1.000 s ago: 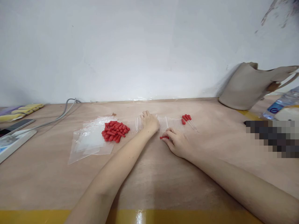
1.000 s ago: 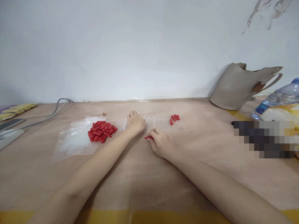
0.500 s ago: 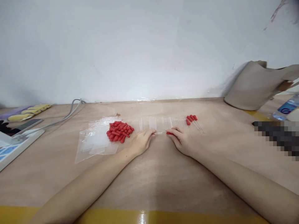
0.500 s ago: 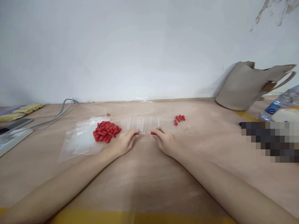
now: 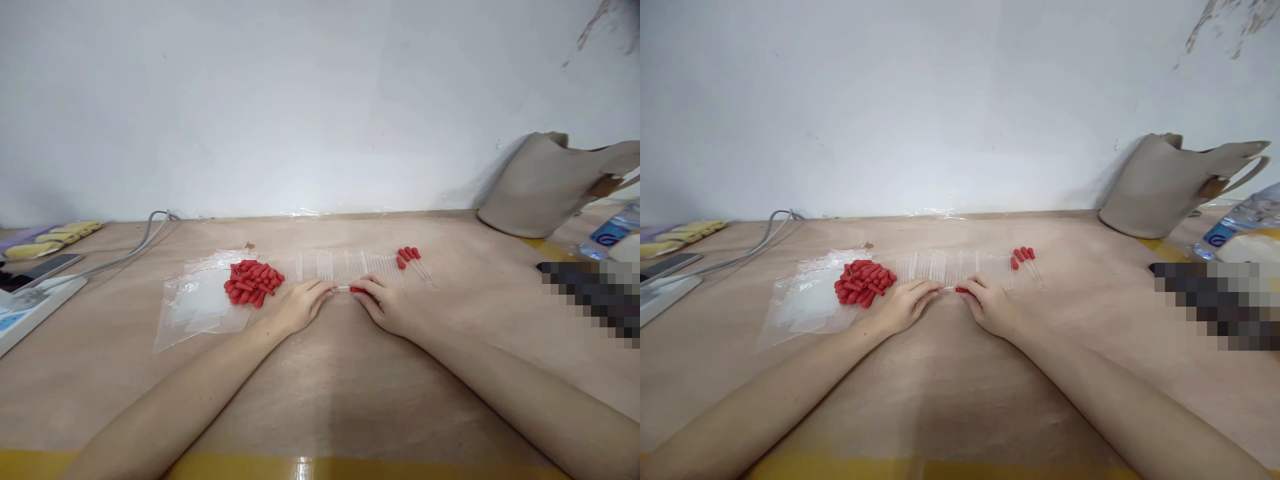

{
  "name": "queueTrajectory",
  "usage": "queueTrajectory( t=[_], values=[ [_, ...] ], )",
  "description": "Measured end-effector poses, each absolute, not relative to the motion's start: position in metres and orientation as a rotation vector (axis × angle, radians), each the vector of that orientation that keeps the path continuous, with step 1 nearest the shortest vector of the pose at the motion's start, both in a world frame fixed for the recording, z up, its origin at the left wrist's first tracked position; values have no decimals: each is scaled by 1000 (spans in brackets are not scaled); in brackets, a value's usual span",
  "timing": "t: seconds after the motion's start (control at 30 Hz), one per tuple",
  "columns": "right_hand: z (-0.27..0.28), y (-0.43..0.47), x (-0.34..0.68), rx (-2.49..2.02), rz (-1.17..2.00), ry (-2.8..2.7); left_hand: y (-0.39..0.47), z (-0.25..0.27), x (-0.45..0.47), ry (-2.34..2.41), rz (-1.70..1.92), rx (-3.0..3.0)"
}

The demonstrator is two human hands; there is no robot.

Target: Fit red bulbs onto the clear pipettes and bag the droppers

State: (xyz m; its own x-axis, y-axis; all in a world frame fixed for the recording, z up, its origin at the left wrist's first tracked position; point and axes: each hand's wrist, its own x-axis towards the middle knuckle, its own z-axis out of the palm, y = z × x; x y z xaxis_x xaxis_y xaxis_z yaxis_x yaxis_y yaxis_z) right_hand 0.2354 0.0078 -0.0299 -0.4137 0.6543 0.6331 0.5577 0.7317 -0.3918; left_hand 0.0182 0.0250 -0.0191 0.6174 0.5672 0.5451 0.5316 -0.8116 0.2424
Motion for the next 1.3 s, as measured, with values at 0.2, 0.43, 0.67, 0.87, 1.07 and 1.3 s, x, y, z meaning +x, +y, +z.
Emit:
queueTrajectory(
  t=[0.2,0.43,0.67,0.87,1.07,1.3],
  values=[
    [-27,5,235,-903,141,-2113,23,-17,19,951,924,2800],
    [-33,10,236,-859,158,-2104,26,-21,17,859,938,2825],
    [-28,6,236,-890,128,-2136,30,-26,14,680,1030,2846],
    [-32,7,239,-828,145,-2147,28,-24,15,654,1000,2899],
    [-29,3,239,-780,70,-2182,28,-24,14,639,962,2964],
    [-29,2,240,-805,-36,-2222,27,-24,11,646,893,3075]
  ],
)
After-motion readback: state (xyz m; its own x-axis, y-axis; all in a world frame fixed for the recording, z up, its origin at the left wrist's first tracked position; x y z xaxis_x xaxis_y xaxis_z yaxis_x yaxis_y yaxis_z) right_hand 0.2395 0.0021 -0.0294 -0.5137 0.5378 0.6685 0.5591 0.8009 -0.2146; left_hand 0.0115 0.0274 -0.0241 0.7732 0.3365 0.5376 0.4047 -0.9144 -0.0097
